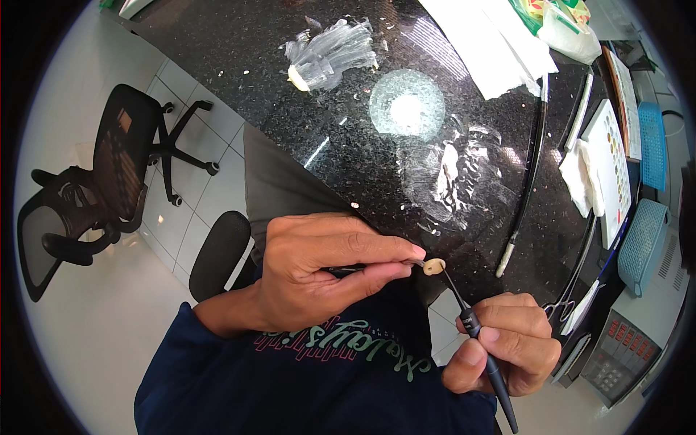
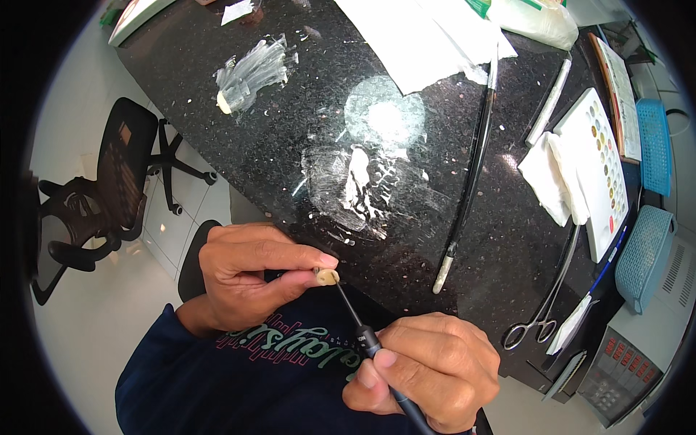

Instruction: Applying ceramic stains and glaze to a dental crown using a fine brush and hemostats to hold the piece.

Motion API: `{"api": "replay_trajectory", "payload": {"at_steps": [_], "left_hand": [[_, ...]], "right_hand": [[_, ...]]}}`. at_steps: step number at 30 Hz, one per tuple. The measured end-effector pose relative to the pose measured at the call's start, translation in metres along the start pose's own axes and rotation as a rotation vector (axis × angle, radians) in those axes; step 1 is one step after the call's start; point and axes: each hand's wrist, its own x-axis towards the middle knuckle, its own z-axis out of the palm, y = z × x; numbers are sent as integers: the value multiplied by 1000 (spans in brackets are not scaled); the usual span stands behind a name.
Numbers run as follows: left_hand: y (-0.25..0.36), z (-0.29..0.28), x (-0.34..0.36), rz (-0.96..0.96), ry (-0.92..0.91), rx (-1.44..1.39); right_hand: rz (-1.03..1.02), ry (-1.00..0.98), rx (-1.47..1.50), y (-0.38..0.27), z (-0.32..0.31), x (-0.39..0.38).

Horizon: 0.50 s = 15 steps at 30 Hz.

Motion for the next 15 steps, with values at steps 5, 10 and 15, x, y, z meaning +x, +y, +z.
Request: {"api": "replay_trajectory", "payload": {"at_steps": [5,10,15], "left_hand": [[3,0,1,6,-3,-3],[3,0,1,-7,-3,-13],[2,0,1,-3,-2,-8]], "right_hand": [[18,19,-14,-4,-1,-1],[7,22,0,-3,-2,-2],[-12,48,34,-1,0,-4]]}}
